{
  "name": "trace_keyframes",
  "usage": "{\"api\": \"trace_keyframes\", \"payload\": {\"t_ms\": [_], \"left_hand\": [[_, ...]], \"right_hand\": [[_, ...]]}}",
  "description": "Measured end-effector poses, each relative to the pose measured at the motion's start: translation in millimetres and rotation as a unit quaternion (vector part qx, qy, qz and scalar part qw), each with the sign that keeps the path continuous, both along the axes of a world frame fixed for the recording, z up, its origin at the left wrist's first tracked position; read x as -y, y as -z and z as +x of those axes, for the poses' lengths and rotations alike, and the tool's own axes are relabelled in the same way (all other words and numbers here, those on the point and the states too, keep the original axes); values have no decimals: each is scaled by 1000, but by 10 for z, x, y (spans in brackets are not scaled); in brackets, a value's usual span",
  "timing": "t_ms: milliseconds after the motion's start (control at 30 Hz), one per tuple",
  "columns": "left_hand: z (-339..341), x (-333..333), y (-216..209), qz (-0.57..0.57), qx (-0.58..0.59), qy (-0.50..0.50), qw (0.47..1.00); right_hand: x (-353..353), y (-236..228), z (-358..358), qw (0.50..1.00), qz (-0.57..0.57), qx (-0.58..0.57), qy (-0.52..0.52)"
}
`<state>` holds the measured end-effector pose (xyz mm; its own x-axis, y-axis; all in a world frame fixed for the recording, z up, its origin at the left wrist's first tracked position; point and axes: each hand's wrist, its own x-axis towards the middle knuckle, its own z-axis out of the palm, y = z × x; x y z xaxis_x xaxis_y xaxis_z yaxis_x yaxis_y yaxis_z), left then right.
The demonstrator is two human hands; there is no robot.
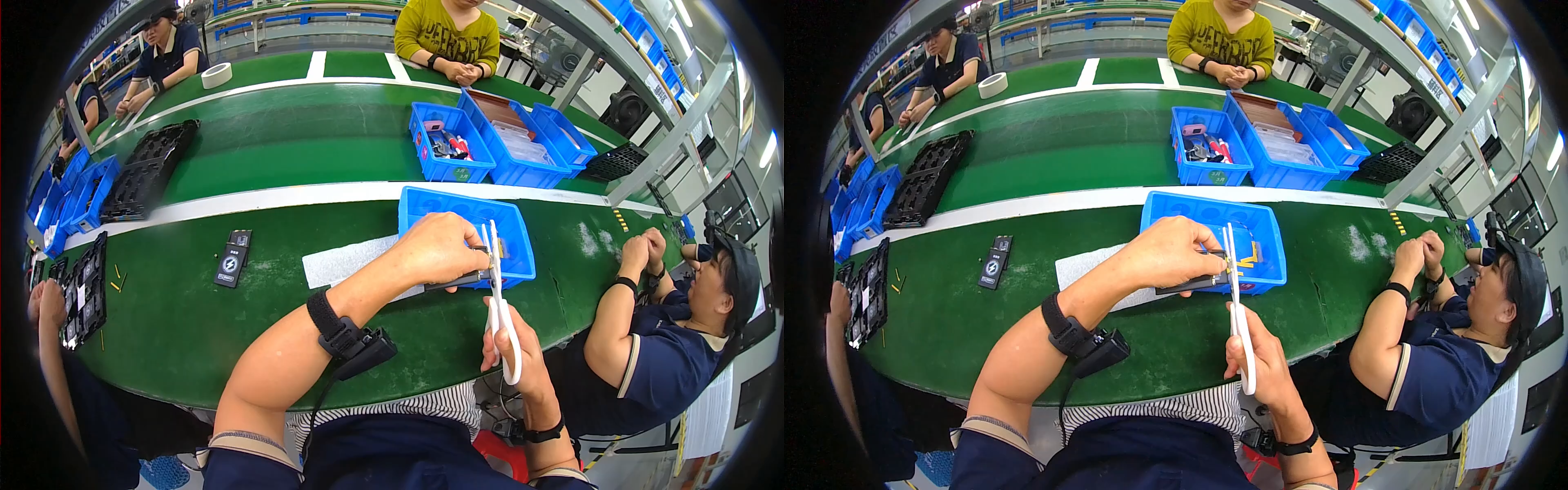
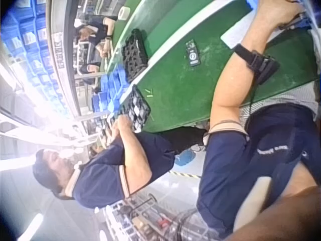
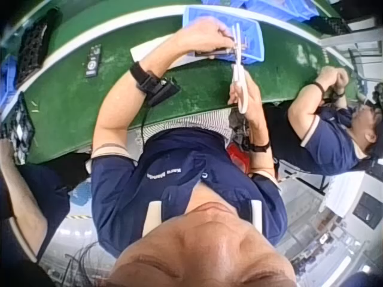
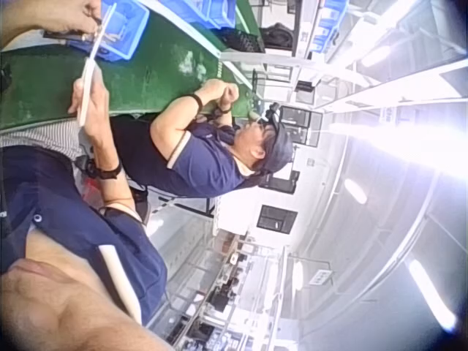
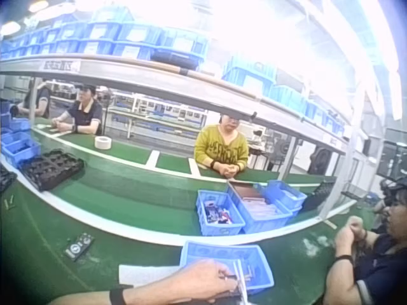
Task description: The recorder is assembling small electronic components at a workstation.
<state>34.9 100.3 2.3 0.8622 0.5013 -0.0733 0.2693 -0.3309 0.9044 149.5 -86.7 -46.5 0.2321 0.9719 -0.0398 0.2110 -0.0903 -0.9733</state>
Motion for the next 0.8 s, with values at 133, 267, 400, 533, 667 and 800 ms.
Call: {"api": "trace_keyframes", "payload": {"t_ms": [133,267,400,533,667,800], "left_hand": [[3,-2,6,0,-2,1,1000],[-5,-11,-12,3,-4,6,1000],[-3,-11,0,-1,-15,-2,1000],[8,-16,15,-7,-9,0,1000],[5,-7,4,-4,-15,2,1000],[1,-3,5,-7,-16,3,1000]], "right_hand": [[1,-12,-5,1000,-1,11,1],[16,-21,7,1000,-13,21,4],[4,24,15,1000,-1,17,10],[7,12,5,1000,-3,22,12],[13,-7,-21,999,-14,26,16],[18,-22,-49,999,-16,28,19]]}}
